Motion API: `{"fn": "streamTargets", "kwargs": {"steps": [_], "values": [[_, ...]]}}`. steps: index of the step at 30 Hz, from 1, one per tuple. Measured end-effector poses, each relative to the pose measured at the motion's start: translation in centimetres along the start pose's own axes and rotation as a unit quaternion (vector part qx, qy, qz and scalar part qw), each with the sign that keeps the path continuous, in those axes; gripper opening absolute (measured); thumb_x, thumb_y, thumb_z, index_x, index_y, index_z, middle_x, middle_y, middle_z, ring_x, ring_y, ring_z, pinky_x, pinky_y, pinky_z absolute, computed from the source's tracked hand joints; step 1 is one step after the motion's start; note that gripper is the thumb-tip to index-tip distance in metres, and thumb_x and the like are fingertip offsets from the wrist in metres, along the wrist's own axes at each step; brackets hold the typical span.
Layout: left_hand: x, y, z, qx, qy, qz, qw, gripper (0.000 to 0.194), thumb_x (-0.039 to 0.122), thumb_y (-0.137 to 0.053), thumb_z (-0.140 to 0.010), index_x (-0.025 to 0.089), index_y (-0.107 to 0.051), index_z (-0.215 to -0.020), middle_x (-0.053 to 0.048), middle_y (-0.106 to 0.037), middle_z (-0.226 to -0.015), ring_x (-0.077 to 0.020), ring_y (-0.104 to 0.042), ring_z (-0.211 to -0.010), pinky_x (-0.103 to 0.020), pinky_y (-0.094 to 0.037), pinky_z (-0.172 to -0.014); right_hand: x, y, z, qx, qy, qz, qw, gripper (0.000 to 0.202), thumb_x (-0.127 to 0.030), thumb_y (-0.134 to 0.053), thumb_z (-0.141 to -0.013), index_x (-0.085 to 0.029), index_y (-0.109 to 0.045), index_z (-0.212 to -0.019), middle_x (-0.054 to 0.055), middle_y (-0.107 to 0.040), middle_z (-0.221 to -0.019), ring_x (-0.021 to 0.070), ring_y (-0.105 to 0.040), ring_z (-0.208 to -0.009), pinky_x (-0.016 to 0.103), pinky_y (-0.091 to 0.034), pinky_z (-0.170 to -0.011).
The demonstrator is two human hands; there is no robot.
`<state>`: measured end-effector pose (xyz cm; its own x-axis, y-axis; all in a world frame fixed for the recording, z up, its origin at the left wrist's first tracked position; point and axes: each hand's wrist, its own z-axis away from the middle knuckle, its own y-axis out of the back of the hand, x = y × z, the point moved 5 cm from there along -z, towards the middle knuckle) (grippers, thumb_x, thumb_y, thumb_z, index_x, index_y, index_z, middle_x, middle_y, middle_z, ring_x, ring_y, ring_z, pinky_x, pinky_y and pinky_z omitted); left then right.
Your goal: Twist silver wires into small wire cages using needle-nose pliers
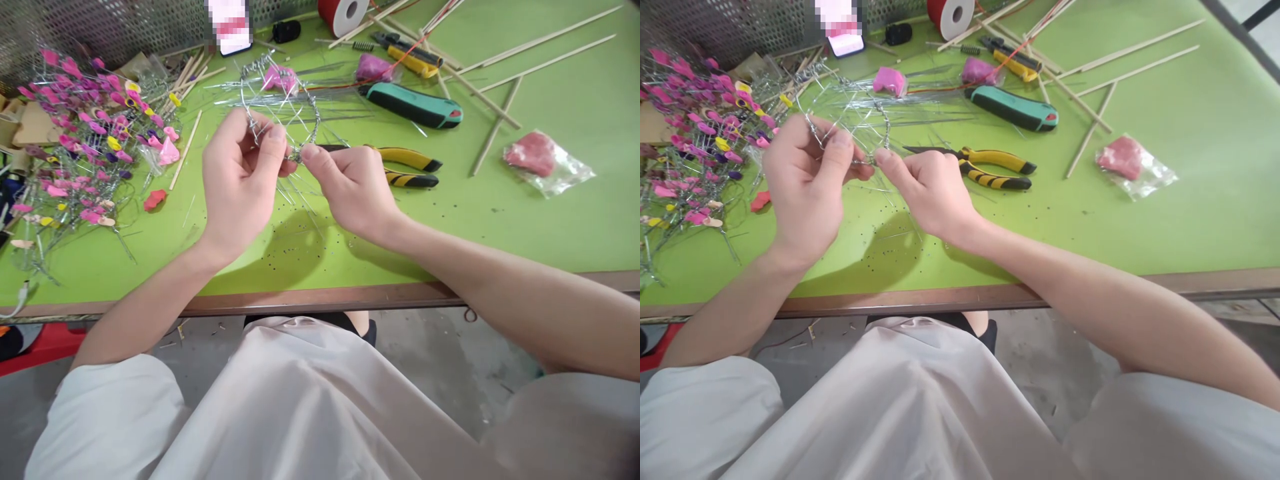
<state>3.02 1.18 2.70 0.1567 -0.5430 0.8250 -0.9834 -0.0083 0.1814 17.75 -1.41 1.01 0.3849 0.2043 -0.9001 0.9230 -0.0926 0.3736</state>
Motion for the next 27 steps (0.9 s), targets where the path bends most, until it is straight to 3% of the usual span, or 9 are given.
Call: {"fn": "streamTargets", "kwargs": {"steps": [5, 10, 16, 21, 27], "values": [[-0.6, 0.2, 0.0, -0.002, -0.02, -0.003, 1.0, 0.044, 0.07, -0.059, -0.102, 0.028, -0.054, -0.087, 0.001, -0.064, -0.079, -0.013, -0.062, -0.066, -0.032, -0.057, -0.063, -0.2, 0.4, -0.1, -0.005, 0.009, -0.002, 1.0, 0.081, -0.073, -0.061, -0.103, -0.021, -0.021, -0.055, -0.002, -0.015, -0.055, 0.0108, -0.013, -0.057, 0.035, -0.014, -0.056], [-1.2, 0.5, -0.4, -0.023, -0.058, 0.033, 0.998, 0.045, 0.072, -0.072, -0.094, 0.03, -0.059, -0.088, 0.002, -0.065, -0.076, -0.0122, -0.059, -0.06, -0.032, -0.055, -0.056, -0.3, 0.8, -0.1, 0.004, 0.024, 0.009, 1.0, 0.082, -0.08, -0.061, -0.099, -0.022, -0.023, -0.056, -0.002, -0.015, -0.056, 0.0109, -0.015, -0.059, 0.034, -0.02, -0.057], [-0.4, 0.2, -0.2, 0.0, -0.006, 0.025, 1.0, 0.039, 0.062, -0.067, -0.1, 0.028, -0.055, -0.084, 0.001, -0.064, -0.075, -0.0132, -0.061, -0.062, -0.031, -0.055, -0.059, 0.4, 0.5, 0.0, 0.001, 0.017, 0.008, 1.0, 0.071, -0.063, -0.066, -0.104, -0.022, -0.029, -0.061, -0.002, -0.017, -0.06, 0.0115, -0.028, -0.061, 0.031, -0.028, -0.059], [-0.3, 0.1, 0.0, -0.003, -0.026, 0.027, 0.999, 0.034, 0.055, -0.068, -0.101, 0.028, -0.056, -0.084, 0.001, -0.06, -0.075, -0.0128, -0.061, -0.063, -0.031, -0.056, -0.06, 0.7, 0.3, -0.1, -0.003, 0.0, -0.006, 1.0, 0.072, -0.06, -0.068, -0.104, -0.022, -0.026, -0.059, -0.003, -0.017, -0.058, 0.0104, -0.019, -0.059, 0.031, -0.022, -0.056], [-1.6, 0.3, -0.5, -0.042, -0.027, -0.017, 0.999, 0.049, 0.076, -0.06, -0.098, 0.029, -0.052, -0.089, 0.001, -0.06, -0.078, -0.0135, -0.06, -0.071, -0.033, -0.056, -0.063, 1.1, 0.2, -0.1, -0.014, -0.003, -0.031, 0.999, 0.07, -0.059, -0.068, -0.104, -0.021, -0.028, -0.061, -0.003, -0.019, -0.059, 0.0102, -0.019, -0.06, 0.031, -0.019, -0.056]]}}
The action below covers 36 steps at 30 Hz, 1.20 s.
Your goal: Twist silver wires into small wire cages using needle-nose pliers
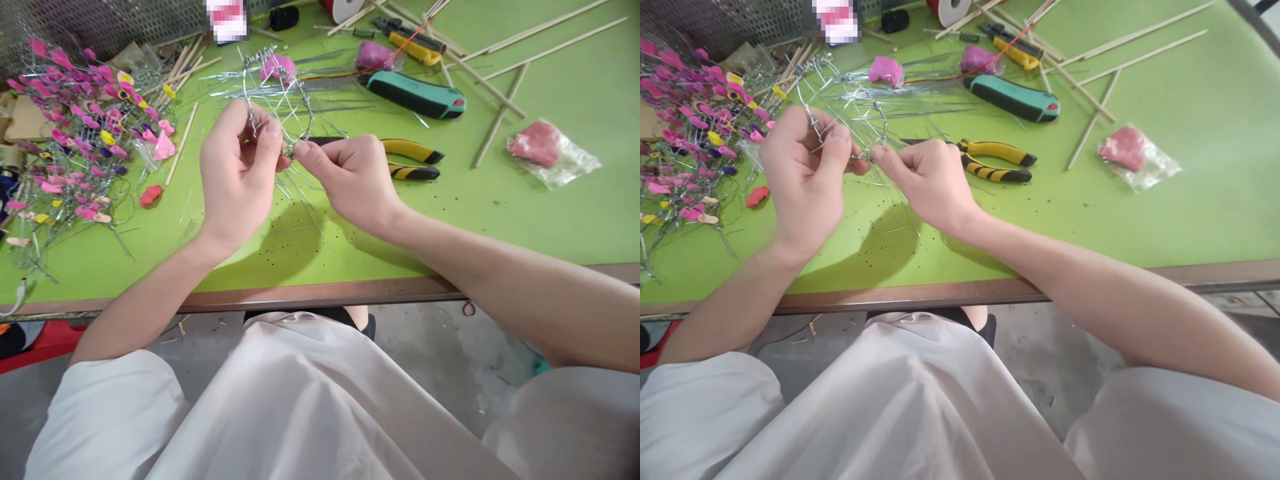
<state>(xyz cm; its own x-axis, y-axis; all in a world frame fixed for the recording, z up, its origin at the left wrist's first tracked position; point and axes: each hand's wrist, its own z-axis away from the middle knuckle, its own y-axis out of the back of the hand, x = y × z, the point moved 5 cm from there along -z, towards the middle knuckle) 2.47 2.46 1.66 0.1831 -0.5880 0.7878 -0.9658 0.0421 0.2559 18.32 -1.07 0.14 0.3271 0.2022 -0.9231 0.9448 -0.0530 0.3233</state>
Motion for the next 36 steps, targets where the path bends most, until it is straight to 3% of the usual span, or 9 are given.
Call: {"fn": "streamTargets", "kwargs": {"steps": [5, 10, 15, 21, 26, 29, 34, 36], "values": [[-1.0, 0.1, 0.0, -0.02, 0.008, 0.0, 1.0, 0.054, 0.083, -0.055, -0.097, 0.029, -0.052, -0.092, 0.001, -0.061, -0.079, -0.0129, -0.059, -0.072, -0.034, -0.055, -0.065, -0.2, 0.0, -0.1, -0.018, -0.017, 0.005, 1.0, 0.071, -0.045, -0.065, -0.108, -0.021, -0.023, -0.056, -0.004, -0.019, -0.055, 0.0092, -0.015, -0.058, 0.033, -0.015, -0.057], [-0.7, -0.2, 0.3, -0.008, -0.042, 0.008, 0.999, 0.048, 0.077, -0.061, -0.097, 0.03, -0.055, -0.091, 0.001, -0.058, -0.077, -0.0124, -0.055, -0.067, -0.035, -0.055, -0.06, -0.8, 0.2, -0.2, -0.021, -0.024, 0.027, 0.999, 0.071, -0.032, -0.065, -0.108, -0.022, -0.022, -0.053, -0.004, -0.018, -0.054, 0.0094, -0.015, -0.057, 0.034, -0.015, -0.057], [0.8, -0.5, 0.8, 0.018, -0.049, -0.043, 0.998, 0.048, 0.073, -0.053, -0.103, 0.028, -0.051, -0.087, 0.001, -0.058, -0.077, -0.0124, -0.057, -0.065, -0.033, -0.051, -0.059, -0.7, 0.1, -0.1, -0.002, -0.013, 0.031, 0.999, 0.07, -0.031, -0.067, -0.107, -0.022, -0.022, -0.055, -0.004, -0.017, -0.055, 0.0102, -0.015, -0.059, 0.034, -0.016, -0.056], [2.4, -0.6, 1.3, 0.022, -0.104, -0.129, 0.986, 0.044, 0.061, -0.046, -0.109, 0.025, -0.05, -0.084, -0.001, -0.059, -0.078, -0.0141, -0.059, -0.067, -0.033, -0.044, -0.065, 0.2, -0.2, -0.1, 0.016, -0.001, 0.007, 1.0, 0.066, -0.044, -0.073, -0.103, -0.023, -0.025, -0.063, -0.004, -0.019, -0.058, 0.0092, -0.016, -0.06, 0.032, -0.016, -0.054], [2.6, -0.8, 1.4, 0.054, -0.23, -0.158, 0.959, 0.032, 0.046, -0.05, -0.109, 0.026, -0.051, -0.085, 0.0, -0.057, -0.072, -0.0149, -0.054, -0.063, -0.032, -0.043, -0.063, 1.0, -0.5, -0.3, 0.024, -0.005, -0.014, 1.0, 0.065, -0.054, -0.07, -0.103, -0.023, -0.028, -0.065, -0.005, -0.016, -0.059, 0.0089, -0.016, -0.059, 0.029, -0.016, -0.052], [2.2, -0.9, 1.7, 0.077, -0.294, -0.151, 0.941, 0.026, 0.044, -0.054, -0.107, 0.026, -0.054, -0.088, -0.001, -0.059, -0.074, -0.0157, -0.054, -0.065, -0.032, -0.044, -0.062, 1.2, -0.6, -0.2, 0.028, -0.015, -0.013, 0.999, 0.065, -0.051, -0.07, -0.104, -0.023, -0.026, -0.065, -0.005, -0.015, -0.061, 0.0087, -0.017, -0.06, 0.028, -0.018, -0.052], [1.1, -0.6, 1.8, 0.077, -0.207, -0.115, 0.968, 0.032, 0.055, -0.055, -0.108, 0.028, -0.06, -0.092, -0.001, -0.063, -0.077, -0.0164, -0.058, -0.065, -0.034, -0.044, -0.064, 0.4, -0.3, -0.1, 0.054, 0.004, 0.014, 0.998, 0.058, -0.036, -0.067, -0.105, -0.022, -0.027, -0.066, -0.003, -0.015, -0.066, 0.0094, -0.025, -0.063, 0.027, -0.032, -0.059], [1.1, -0.5, 2.0, 0.07, -0.197, -0.127, 0.97, 0.031, 0.053, -0.054, -0.109, 0.027, -0.061, -0.093, -0.001, -0.064, -0.078, -0.0152, -0.06, -0.067, -0.034, -0.044, -0.064, 0.2, -0.2, 0.0, 0.059, 0.003, 0.015, 0.998, 0.054, -0.032, -0.066, -0.105, -0.022, -0.029, -0.067, -0.002, -0.016, -0.067, 0.0097, -0.029, -0.065, 0.026, -0.035, -0.062]]}}
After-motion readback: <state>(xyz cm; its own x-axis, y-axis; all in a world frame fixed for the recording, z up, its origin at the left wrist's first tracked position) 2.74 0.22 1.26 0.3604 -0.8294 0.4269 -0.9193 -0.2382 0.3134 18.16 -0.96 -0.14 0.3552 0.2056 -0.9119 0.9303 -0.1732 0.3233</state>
